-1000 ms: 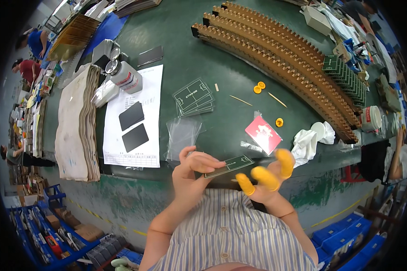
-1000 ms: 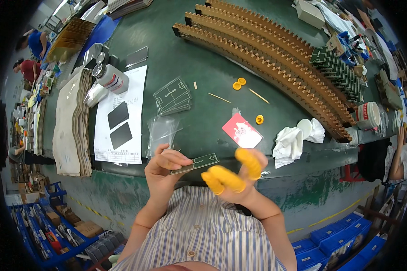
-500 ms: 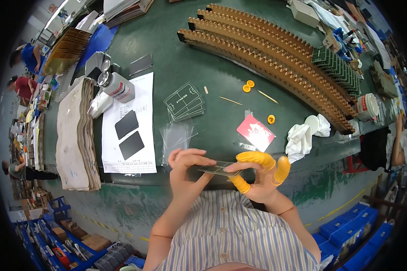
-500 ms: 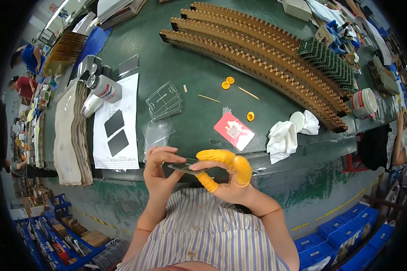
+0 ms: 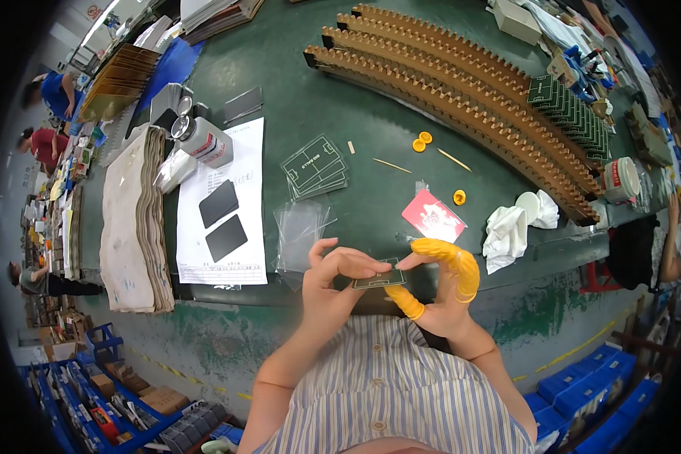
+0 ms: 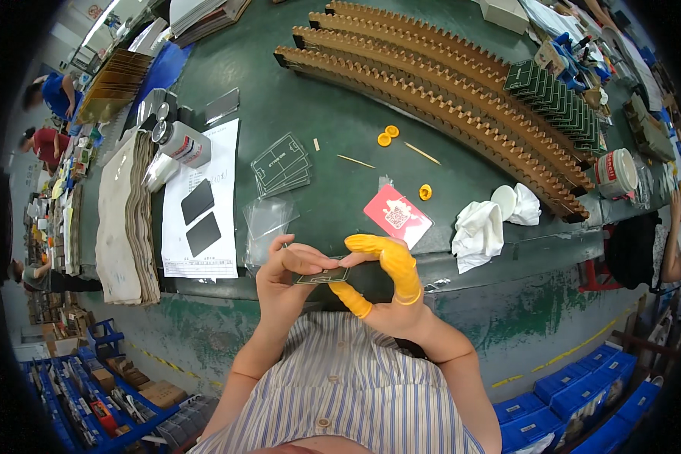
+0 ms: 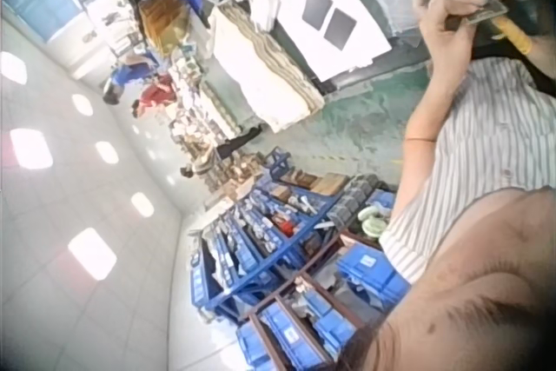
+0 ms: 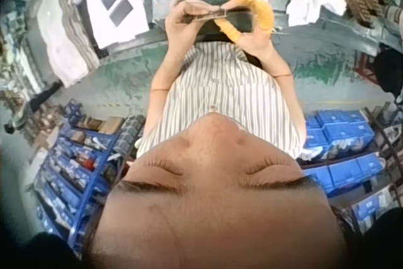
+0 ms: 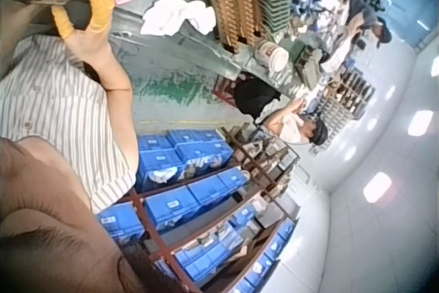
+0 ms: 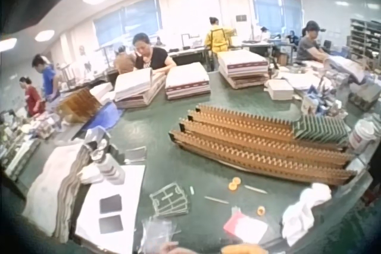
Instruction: The person wipes the surface of small rectangular cards with a white cloth. They handle the cards one by one, turning them over to clean both sides, and place the cleaned cards into a stack on the table.
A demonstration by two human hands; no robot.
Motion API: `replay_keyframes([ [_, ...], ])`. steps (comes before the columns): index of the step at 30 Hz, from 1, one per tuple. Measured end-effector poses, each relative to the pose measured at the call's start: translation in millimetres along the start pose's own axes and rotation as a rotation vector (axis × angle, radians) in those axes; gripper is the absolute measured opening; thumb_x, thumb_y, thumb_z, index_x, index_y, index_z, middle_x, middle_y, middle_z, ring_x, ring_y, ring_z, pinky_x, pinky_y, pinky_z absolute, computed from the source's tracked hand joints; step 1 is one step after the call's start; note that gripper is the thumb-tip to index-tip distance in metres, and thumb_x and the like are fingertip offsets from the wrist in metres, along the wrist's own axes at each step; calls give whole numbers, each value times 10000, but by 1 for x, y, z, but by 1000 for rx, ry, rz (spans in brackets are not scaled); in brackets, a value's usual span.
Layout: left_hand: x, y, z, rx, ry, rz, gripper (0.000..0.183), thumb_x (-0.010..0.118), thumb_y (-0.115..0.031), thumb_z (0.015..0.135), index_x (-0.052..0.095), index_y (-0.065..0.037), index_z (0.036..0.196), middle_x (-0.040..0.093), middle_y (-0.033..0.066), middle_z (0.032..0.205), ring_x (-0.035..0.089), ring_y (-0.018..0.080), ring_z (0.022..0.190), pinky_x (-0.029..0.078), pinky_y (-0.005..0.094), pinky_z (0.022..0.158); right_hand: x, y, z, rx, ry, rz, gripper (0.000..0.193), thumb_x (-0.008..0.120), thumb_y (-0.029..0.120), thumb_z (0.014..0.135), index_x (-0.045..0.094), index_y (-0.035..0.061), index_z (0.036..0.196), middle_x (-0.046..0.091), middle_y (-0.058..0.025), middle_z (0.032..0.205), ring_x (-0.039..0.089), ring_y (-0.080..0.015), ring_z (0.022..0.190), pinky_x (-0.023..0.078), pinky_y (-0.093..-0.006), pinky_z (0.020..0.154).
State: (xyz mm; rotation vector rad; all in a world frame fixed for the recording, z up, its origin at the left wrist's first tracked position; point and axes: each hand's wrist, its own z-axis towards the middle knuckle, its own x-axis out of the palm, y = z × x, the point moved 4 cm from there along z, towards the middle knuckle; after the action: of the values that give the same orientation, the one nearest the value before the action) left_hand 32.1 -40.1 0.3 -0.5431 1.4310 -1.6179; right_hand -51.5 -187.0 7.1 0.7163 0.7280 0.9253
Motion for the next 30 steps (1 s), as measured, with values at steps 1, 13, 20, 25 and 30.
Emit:
replay_keyframes([
  [1,1,1,-1,-10,5,-19,147,686,-38,772,565,-120,754,716,-1,909,624,117,886,219,382,1028,-1,-2,-2,58,19,14,911,776,-17,694,243,124,1419,626,-115,1045,583,-244,1037,469,-371,882],
  [13,2,4,-2,-70,-22,-173,179,699,-36,769,544,-124,748,715,26,897,622,127,896,225,365,1027,-7,3,0,30,-155,115,598,787,23,691,531,127,1221,586,-107,1092,565,-237,970,475,-345,833],
  [20,-2,3,-4,-26,-62,-137,241,702,17,748,496,-107,740,707,100,839,629,163,824,258,365,1031,-10,10,-3,-87,-147,-236,330,812,97,625,712,226,912,544,-61,1089,474,-236,999,440,-319,804],
  [25,-4,0,-3,-9,-62,-115,234,711,-19,759,501,-120,741,711,77,845,632,156,825,240,373,1035,-8,11,-4,-114,-117,-316,335,802,146,633,714,266,934,544,-53,1100,444,-258,1043,416,-345,840],
  [30,-5,1,-4,-7,-69,-116,234,715,-33,764,503,-127,737,712,67,836,635,149,830,244,367,1022,-6,12,-2,-140,-97,-357,327,791,164,651,713,273,949,543,-57,1123,435,-277,1048,403,-353,852],
])
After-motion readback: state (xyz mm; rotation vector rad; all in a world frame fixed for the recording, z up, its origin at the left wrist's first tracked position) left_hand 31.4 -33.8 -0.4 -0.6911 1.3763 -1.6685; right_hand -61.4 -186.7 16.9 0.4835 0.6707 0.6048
